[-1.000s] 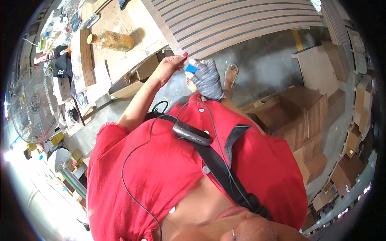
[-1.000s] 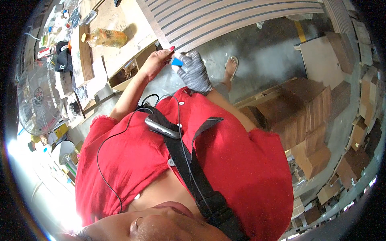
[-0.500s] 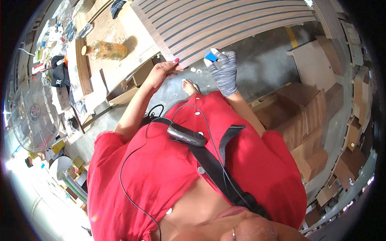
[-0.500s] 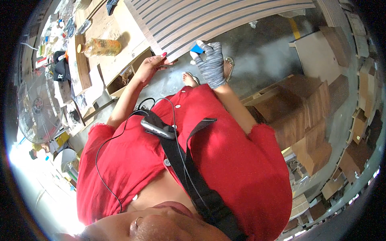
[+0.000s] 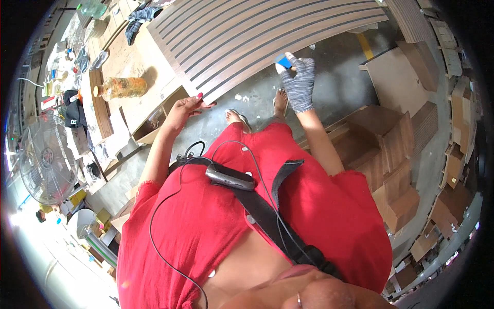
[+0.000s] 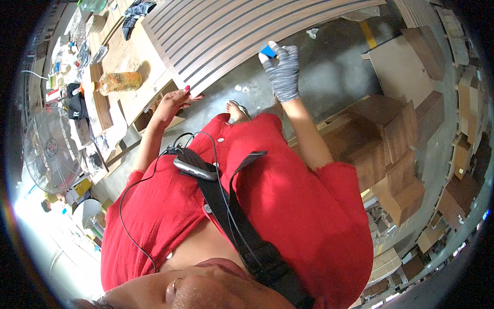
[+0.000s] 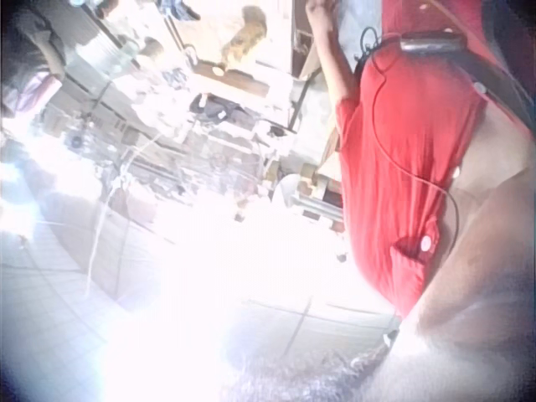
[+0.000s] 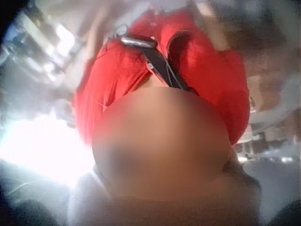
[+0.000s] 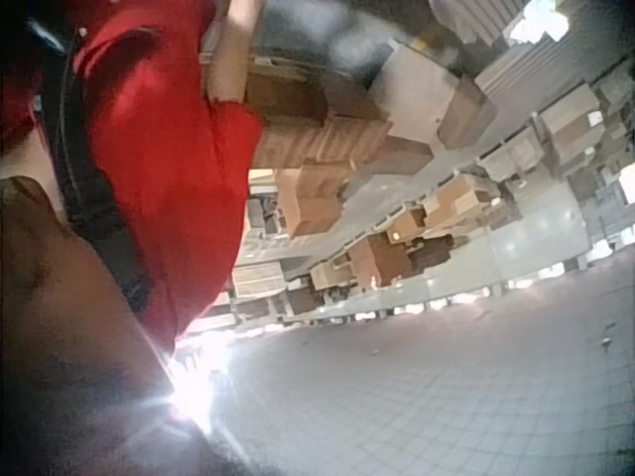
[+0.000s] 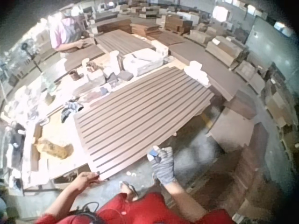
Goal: The person pours liquid from a bottle onto a slatted wood panel and wipes the surface with a cloth. Then, the person uses a small block to rub the grooves and edges of the panel before wiping it again with the cloth.
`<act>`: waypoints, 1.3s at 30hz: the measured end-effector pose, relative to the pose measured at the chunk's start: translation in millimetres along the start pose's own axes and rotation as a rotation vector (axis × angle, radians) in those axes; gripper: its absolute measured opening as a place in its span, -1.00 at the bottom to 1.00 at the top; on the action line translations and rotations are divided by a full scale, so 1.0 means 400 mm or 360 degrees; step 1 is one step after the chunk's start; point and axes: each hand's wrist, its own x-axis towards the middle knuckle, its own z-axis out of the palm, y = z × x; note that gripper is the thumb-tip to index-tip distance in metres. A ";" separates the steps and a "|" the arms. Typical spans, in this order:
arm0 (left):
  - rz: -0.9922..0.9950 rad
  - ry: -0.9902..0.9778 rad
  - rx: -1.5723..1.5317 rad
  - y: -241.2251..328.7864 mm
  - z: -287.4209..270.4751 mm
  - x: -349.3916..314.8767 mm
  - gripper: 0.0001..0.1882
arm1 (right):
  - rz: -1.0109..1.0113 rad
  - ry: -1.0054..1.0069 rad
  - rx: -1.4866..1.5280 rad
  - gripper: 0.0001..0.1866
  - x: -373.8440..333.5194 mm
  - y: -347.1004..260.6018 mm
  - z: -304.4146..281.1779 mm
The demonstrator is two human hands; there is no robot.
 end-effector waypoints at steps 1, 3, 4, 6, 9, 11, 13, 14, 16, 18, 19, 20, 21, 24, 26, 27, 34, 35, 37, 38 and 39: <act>-0.0010 0.0014 0.0029 0.001 -0.003 -0.001 -0.65 | 0.0044 0.0048 0.0003 -0.53 0.023 0.023 -0.017; -0.0012 0.0072 0.0099 0.010 0.016 -0.009 -0.65 | 0.0077 0.0120 -0.0080 -0.60 0.088 0.079 -0.069; -0.0034 0.0095 0.0102 0.011 0.022 -0.011 -0.65 | 0.0110 0.0161 -0.0068 -0.61 0.120 0.117 -0.089; -0.0075 0.0140 0.0108 0.012 0.022 -0.010 -0.65 | 0.0077 0.0236 -0.0087 -0.60 0.177 0.181 -0.130; -0.0088 0.0189 0.0020 0.014 0.034 -0.016 -0.66 | 0.0028 0.0280 -0.0076 -0.58 0.196 0.215 -0.138; -0.0123 0.0252 -0.0008 0.025 0.053 -0.015 -0.66 | -0.0068 0.0271 -0.0028 -0.57 0.189 0.201 -0.141; -0.0135 0.0346 0.0021 0.016 0.059 -0.015 -0.66 | -0.0040 0.0197 -0.0014 -0.57 0.201 0.222 -0.152; -0.0171 0.0387 0.0045 0.023 0.068 -0.016 -0.65 | -0.0039 0.0168 -0.0064 -0.56 0.213 0.239 -0.163; -0.0139 0.0384 0.0001 0.016 0.074 -0.022 -0.66 | 0.0119 0.0159 0.0010 -0.58 0.263 0.280 -0.202; -0.0138 0.0395 -0.0032 0.011 0.075 -0.027 -0.66 | 0.0181 0.0200 -0.0066 -0.59 0.314 0.346 -0.238; -0.0152 0.0409 -0.0045 0.010 0.075 -0.027 -0.66 | 0.0204 0.0182 -0.0052 -0.59 0.336 0.379 -0.252; -0.0167 0.0422 -0.0058 0.009 0.076 -0.025 -0.66 | 0.0228 0.0163 -0.0037 -0.59 0.356 0.410 -0.266; -0.0195 0.0462 -0.0054 0.015 0.083 -0.025 -0.67 | 0.0191 0.0188 -0.0068 -0.59 0.374 0.438 -0.280; -0.0226 0.0493 -0.0070 0.001 0.074 -0.025 -0.68 | 0.0201 0.0230 -0.0026 -0.60 0.426 0.457 -0.331; -0.0239 0.0551 -0.0082 0.003 0.090 -0.025 -0.70 | 0.0096 0.0299 -0.0118 -0.61 0.464 0.537 -0.352; -0.0237 0.0562 -0.0091 0.004 0.091 -0.024 -0.70 | 0.0072 0.0320 -0.0164 -0.61 0.486 0.568 -0.370; -0.0299 0.0598 -0.0179 -0.010 0.063 -0.019 -0.76 | -0.0148 0.0547 -0.0584 -0.64 0.653 0.747 -0.488; -0.0311 0.0621 -0.0175 -0.016 0.061 -0.021 -0.76 | -0.0001 0.0487 -0.0730 -0.64 0.676 0.764 -0.509; -0.0296 0.0646 -0.0165 -0.021 0.062 -0.025 -0.75 | 0.0299 0.0481 -0.0488 -0.63 0.734 0.803 -0.547; -0.0286 0.0656 -0.0159 -0.020 0.060 -0.028 -0.74 | 0.0410 0.0551 0.0040 -0.62 0.746 0.832 -0.555; -0.0300 0.0715 -0.0138 -0.018 0.074 -0.032 -0.72 | 0.0524 0.0539 0.0534 -0.62 0.761 0.819 -0.540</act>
